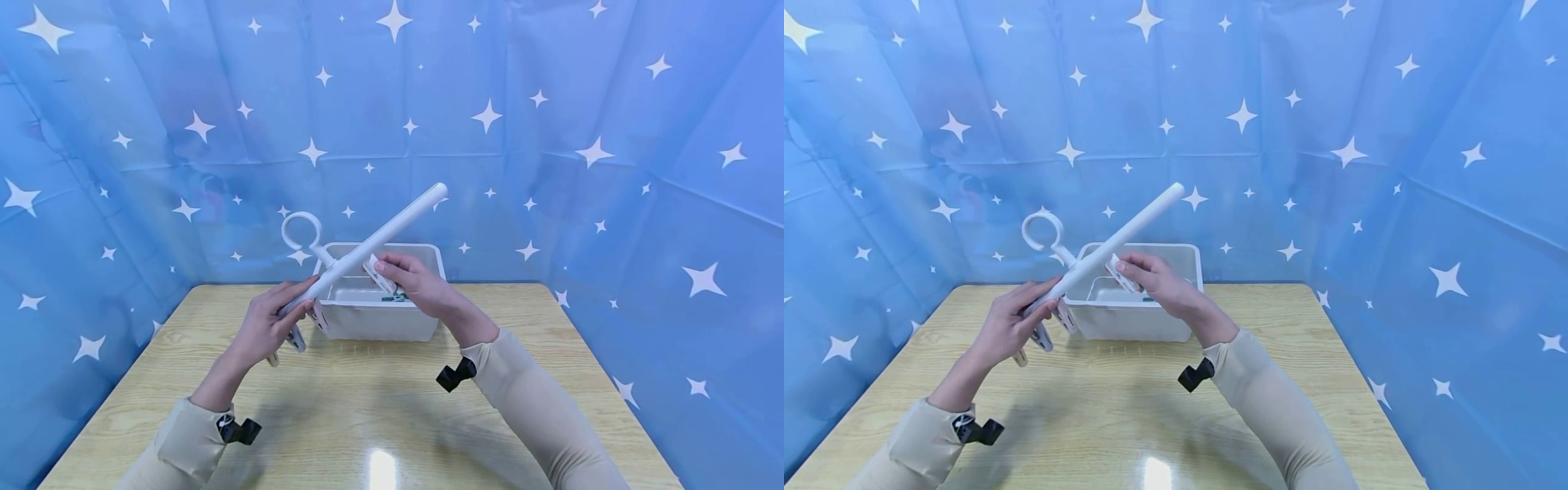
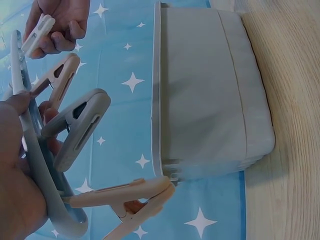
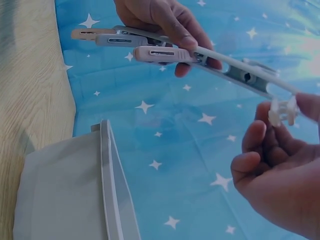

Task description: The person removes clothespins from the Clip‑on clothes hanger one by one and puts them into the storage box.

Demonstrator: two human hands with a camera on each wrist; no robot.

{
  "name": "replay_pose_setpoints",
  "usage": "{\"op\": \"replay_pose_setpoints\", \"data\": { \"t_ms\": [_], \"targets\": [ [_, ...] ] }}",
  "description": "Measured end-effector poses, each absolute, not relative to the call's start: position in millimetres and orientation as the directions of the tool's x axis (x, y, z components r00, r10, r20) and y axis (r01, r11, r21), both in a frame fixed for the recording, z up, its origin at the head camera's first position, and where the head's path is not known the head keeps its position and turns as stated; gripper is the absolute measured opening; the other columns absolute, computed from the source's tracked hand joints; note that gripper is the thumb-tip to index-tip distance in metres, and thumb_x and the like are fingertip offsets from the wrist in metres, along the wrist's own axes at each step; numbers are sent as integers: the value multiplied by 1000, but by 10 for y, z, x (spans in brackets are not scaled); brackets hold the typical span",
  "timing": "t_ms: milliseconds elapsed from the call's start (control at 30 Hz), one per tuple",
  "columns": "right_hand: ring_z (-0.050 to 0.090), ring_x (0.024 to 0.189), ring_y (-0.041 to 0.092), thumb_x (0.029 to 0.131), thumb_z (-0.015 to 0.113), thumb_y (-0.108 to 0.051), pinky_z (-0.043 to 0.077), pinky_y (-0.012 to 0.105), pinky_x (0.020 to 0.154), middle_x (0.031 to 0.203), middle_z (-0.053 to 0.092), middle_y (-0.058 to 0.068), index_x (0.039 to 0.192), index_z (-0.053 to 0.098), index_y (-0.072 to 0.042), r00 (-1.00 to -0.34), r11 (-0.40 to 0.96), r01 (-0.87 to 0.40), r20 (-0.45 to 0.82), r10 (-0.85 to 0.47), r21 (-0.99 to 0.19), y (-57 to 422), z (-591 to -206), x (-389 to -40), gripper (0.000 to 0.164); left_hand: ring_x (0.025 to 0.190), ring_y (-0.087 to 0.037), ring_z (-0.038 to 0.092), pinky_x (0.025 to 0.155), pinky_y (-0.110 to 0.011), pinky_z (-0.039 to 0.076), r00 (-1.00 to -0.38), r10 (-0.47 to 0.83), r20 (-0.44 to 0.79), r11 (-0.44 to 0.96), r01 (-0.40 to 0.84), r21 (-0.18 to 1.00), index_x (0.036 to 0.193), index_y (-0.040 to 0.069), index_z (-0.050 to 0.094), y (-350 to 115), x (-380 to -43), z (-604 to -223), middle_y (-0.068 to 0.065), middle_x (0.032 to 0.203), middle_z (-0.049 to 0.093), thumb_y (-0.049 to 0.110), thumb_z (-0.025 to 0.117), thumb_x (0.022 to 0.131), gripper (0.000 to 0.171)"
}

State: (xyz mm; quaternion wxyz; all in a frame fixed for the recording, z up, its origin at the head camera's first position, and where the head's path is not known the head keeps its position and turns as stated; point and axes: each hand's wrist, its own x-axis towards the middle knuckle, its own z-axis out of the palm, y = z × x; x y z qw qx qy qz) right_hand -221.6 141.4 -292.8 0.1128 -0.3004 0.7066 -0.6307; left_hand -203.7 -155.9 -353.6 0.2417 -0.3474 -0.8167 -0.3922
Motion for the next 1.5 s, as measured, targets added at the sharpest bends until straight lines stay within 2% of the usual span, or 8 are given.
{"op": "replay_pose_setpoints", "data": {
  "t_ms": [133,267,500,600,867,1100,1333,1500],
  "targets": [
    [49,99,19,105,48,-20,40,35,88,103,57,1,121,61,2,-820,62,-312,236,-521,-948,1428,-2934,-2219,31,70,-6,53,52,-23,46,-629,388,673,456,766,453,141,21,60,-1565,-2035,-3524,-2,103,68,6,66,96,48],
    [43,86,18,104,53,-21,35,36,78,91,51,0,115,64,-3,-830,80,-348,267,-489,-934,1434,-2949,-2223,23,70,-4,52,53,-21,46,-612,402,681,451,779,435,140,19,60,-1576,-2040,-3526,-2,106,69,5,66,95,48],
    [37,68,16,102,58,-22,33,28,65,76,45,0,110,69,-9,-836,118,-426,341,-429,-897,1411,-2952,-2221,19,68,-4,54,50,-20,47,-618,391,683,431,778,458,141,18,60,-1583,-2054,-3545,-4,106,68,3,66,95,49],
    [39,67,17,101,60,-24,34,26,63,77,49,3,111,70,-11,-841,169,-459,365,-400,-872,1398,-2946,-2217,19,68,-4,55,49,-19,46,-620,387,682,426,777,464,141,17,60,-1586,-2058,-3549,-3,105,68,2,65,94,49],
    [49,70,18,99,63,-22,41,25,62,87,61,9,114,69,-3,-851,262,-490,390,-353,-832,1363,-2929,-2213,26,67,-4,55,48,-20,46,-628,388,675,427,771,472,141,17,59,-1596,-2056,-3548,-3,103,67,3,64,95,48],
    [46,67,17,98,65,-24,38,25,59,79,57,2,109,70,-9,-857,289,-488,390,-338,-824,1363,-2945,-2231,20,67,-4,54,48,-20,46,-621,395,677,428,776,462,142,17,59,-1599,-2056,-3552,-2,103,67,2,64,95,49],
    [46,65,17,98,66,-26,37,24,57,80,58,13,109,70,-10,-852,310,-504,402,-336,-806,1357,-2934,-2225,20,67,-3,54,48,-20,46,-622,393,678,424,776,466,142,16,58,-1596,-2050,-3557,-4,104,67,2,64,96,48],
    [47,65,18,96,67,-27,37,24,57,76,57,5,108,71,-11,-854,338,-509,413,-318,-792,1355,-2930,-2227,20,67,-4,54,48,-20,46,-618,393,681,418,779,467,141,15,59,-1598,-2052,-3556,-4,104,67,1,64,95,48]
  ]
}}
